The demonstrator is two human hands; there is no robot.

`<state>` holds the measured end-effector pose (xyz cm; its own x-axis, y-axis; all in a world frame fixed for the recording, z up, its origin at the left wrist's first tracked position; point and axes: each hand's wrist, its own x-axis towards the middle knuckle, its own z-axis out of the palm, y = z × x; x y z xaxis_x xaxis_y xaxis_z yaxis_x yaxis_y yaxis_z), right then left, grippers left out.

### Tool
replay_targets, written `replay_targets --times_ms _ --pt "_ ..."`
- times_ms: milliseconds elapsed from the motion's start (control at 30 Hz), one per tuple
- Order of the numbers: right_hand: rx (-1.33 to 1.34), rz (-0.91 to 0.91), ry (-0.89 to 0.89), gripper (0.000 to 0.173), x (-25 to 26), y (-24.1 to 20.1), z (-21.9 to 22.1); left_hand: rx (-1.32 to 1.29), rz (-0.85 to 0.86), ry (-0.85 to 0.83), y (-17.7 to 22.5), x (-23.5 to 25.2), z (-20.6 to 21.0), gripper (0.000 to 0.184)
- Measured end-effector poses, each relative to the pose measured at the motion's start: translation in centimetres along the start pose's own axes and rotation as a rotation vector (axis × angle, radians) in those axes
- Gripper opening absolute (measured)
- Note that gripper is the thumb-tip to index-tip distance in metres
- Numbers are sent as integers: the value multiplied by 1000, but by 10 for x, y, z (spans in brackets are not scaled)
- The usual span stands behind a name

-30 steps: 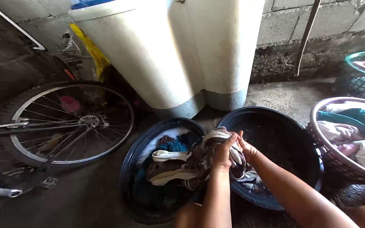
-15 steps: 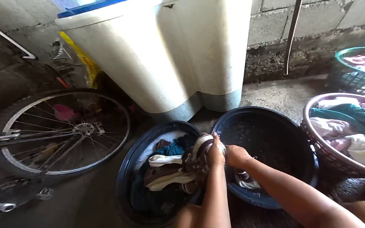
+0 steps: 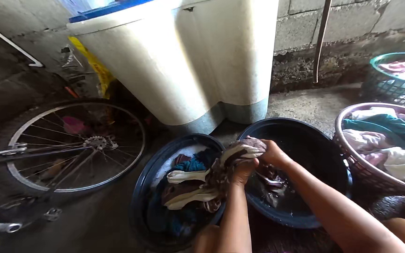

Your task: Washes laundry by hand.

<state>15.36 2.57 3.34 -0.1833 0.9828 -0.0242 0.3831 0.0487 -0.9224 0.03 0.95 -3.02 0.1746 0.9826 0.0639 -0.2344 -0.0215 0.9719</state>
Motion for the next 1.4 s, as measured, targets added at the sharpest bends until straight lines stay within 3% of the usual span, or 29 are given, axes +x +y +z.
replay_targets --times_ms 67,133,267,400,633,767,867,967,1133,1200,1233,1300,1400 --pt "117 -56 13 33 -4 -17 -6 154 -103 -195 -3 -5 0 74" --pt "206 -67 2 37 -6 -30 -3 194 -121 -267 -5 -4 11 69" --pt "272 7 -1 35 -4 -45 14 89 -103 -33 -1 -10 35 62" --pt "159 69 25 30 9 -42 29 86 -57 81 -17 -12 45 51" --pt "-3 153 147 25 18 -23 40 371 -103 70 -22 -15 51 43" --pt "-20 269 79 23 29 -19 41 371 -130 97 -37 -10 51 48" --pt "220 296 -4 30 35 -39 40 335 -178 149 -10 -8 47 53" --pt "524 122 -148 44 30 -74 34 329 -182 237 36 -12 32 52" --pt "141 -542 -433 39 25 -133 50 -90 142 529 67 -16 8 25" --pt "-16 -743 -547 47 34 -143 61 -121 149 635 70 -16 0 22" --pt "-116 -770 -618 54 41 -143 66 -117 109 685 68 -15 -1 19" --pt "-382 -646 -684 67 53 -138 74 -94 -20 717 60 -13 2 22" --pt "-455 -354 -499 58 63 -105 74 -152 -186 686 40 -5 6 26"
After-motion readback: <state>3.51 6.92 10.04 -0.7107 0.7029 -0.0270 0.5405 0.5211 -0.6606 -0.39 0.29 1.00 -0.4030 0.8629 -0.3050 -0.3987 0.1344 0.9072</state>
